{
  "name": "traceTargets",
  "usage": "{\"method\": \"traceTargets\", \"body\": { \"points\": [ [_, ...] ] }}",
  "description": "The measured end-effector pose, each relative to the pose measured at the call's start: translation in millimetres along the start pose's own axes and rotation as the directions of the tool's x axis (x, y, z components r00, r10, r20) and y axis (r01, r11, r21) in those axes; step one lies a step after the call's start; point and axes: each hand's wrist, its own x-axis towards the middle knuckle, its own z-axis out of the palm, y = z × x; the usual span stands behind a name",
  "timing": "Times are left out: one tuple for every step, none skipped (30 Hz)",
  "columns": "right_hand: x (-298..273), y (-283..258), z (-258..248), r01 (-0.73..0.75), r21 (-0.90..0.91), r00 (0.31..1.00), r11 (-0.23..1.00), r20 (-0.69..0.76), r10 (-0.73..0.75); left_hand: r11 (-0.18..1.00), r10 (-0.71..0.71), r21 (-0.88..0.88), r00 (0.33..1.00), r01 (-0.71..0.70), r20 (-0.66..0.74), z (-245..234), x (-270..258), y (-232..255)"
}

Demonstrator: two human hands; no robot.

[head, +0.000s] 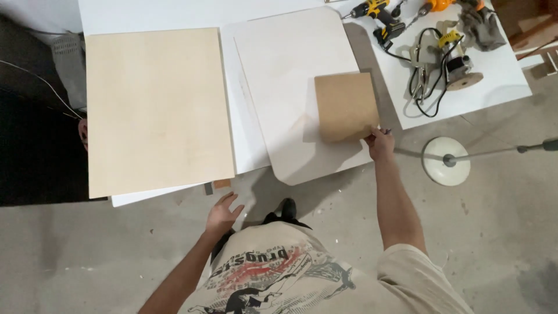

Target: The person uses a miter saw to cut a white rectangular board in a workshop. They then place the board on a workbench, position a smaller cardboard template on top, and trace the template's outline with a pen. Finally, the person returns to the miter saw to cut a larger piece of plywood.

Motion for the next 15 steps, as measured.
{"method": "traceTargets", "body": {
  "points": [
    [12,-3,-1,-0.014,-0.068,1.000,0.998,0.013,0.015,0.998,-0.043,-0.033,0.998,0.044,0.040,-4,2,17],
    [22,-5,0,-0.026,-0.135,0.999,0.990,0.025,0.030,0.994,-0.084,-0.064,0.993,0.090,0.081,-9,4,33],
    [33,-11,-1,-0.033,-0.139,0.998,0.990,0.041,0.039,0.992,-0.101,-0.062,0.992,0.105,0.071,1,7,38],
    [42,-16,-1,0.010,-0.411,0.996,0.912,0.087,0.028,0.992,-0.113,-0.044,0.992,0.116,0.053,9,10,41],
    [49,-21,-3,0.066,-0.649,0.991,0.758,0.133,0.028,0.992,-0.126,-0.026,0.991,0.127,0.038,18,11,44],
    [36,-41,13,0.066,-0.652,0.989,0.755,0.145,0.039,0.989,-0.142,-0.026,0.989,0.143,0.034,23,10,46],
    [24,-63,29,0.082,-0.872,0.988,0.483,0.134,0.074,0.984,-0.173,-0.026,0.983,0.175,0.054,28,12,46],
    [10,-83,45,0.099,-0.983,0.988,0.152,0.115,0.100,0.978,-0.204,-0.025,0.976,0.206,0.075,33,13,46],
    [30,-81,44,0.109,-0.982,0.986,0.152,0.127,0.109,0.975,-0.217,-0.023,0.974,0.219,0.068,35,13,48],
    [48,-77,45,0.206,-0.976,0.977,0.064,0.209,0.044,0.973,-0.228,-0.008,0.972,0.229,0.056,37,12,48],
    [67,-75,46,0.294,-0.955,0.955,-0.028,0.295,-0.020,0.972,-0.235,0.004,0.971,0.235,0.042,39,13,49],
    [33,-83,78,0.306,-0.952,0.952,-0.027,0.306,-0.016,0.970,-0.244,0.004,0.969,0.244,0.033,36,14,51],
    [-2,-91,108,0.492,-0.853,0.871,-0.173,0.483,0.092,0.965,-0.259,-0.019,0.964,0.261,0.064,33,13,52],
    [-39,-99,138,0.658,-0.695,0.753,-0.290,0.620,0.221,0.960,-0.273,-0.043,0.957,0.278,0.096,30,11,53],
    [-29,-73,163,0.675,-0.680,0.737,-0.287,0.635,0.231,0.954,-0.292,-0.045,0.953,0.296,0.082,27,10,56]
  ]
}}
